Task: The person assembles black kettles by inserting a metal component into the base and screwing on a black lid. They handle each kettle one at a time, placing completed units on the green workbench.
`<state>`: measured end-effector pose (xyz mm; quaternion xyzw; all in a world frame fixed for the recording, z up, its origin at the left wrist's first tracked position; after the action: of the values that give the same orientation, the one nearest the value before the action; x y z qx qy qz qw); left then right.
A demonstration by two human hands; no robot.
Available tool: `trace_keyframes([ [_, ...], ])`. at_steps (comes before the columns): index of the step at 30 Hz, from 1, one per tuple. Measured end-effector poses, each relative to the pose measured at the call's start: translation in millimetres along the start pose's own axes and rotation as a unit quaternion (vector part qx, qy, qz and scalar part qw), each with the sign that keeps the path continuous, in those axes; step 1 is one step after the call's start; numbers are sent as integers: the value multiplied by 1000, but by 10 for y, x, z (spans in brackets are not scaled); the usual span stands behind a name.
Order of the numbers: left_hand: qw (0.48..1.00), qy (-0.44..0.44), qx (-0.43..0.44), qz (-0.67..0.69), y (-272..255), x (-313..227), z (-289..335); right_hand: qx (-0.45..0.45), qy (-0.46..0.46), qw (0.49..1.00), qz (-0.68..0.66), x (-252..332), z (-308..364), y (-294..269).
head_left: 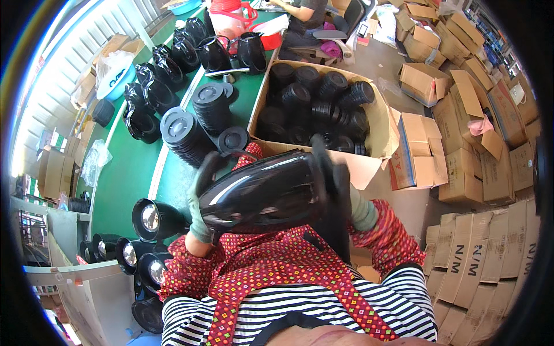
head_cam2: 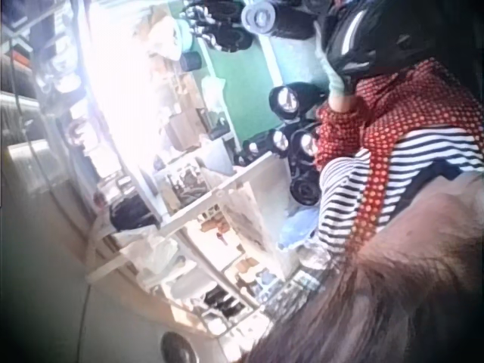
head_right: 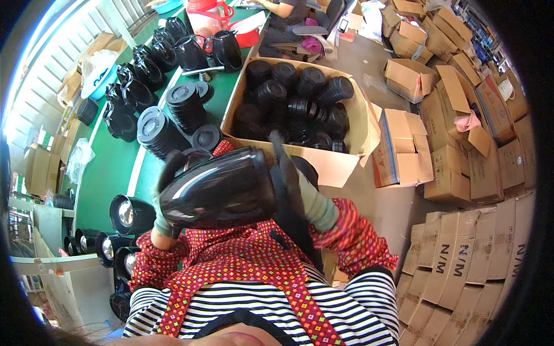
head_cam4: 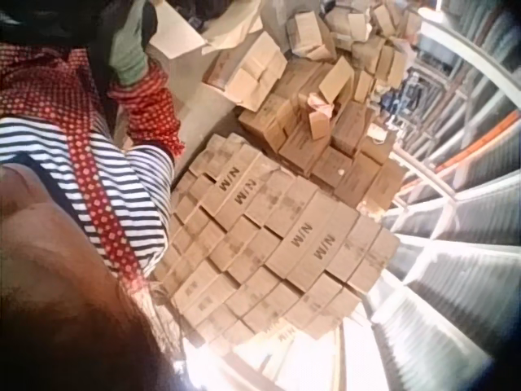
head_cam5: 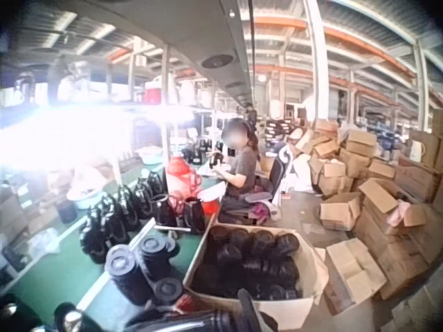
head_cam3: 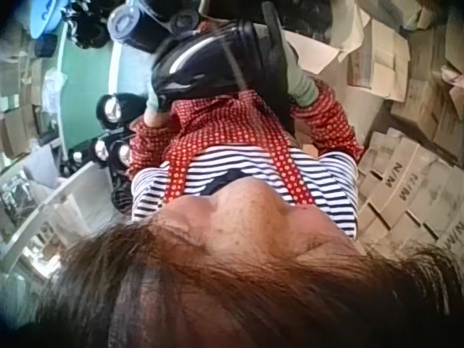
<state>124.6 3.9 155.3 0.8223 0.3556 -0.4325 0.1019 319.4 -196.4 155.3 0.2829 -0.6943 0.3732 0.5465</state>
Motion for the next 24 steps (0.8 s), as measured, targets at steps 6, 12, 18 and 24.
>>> trace_keyframes([
  [6,978,-70,-132,143,72,-128,-7,42,-13,970,-239,290,-4,96],
  [12,992,31,92,-79,131,-475,-214,164,198,904,-341,21,-57,206],
  [18,948,-128,41,288,186,835,551,41,-146,987,-60,689,-46,42],
  [24,949,100,153,-256,137,-637,-304,39,61,981,-181,69,15,166],
])
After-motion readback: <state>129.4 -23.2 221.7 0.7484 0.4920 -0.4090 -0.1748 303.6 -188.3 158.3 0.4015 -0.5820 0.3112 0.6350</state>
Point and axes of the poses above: each hand's wrist, its own z-axis away from the middle knuckle, its own y-axis out of the palm, x = y × z, the point moved 10 cm from there along -z, towards the middle knuckle, and after that the axes turned 14 degrees about y, right-handed, at the moved point
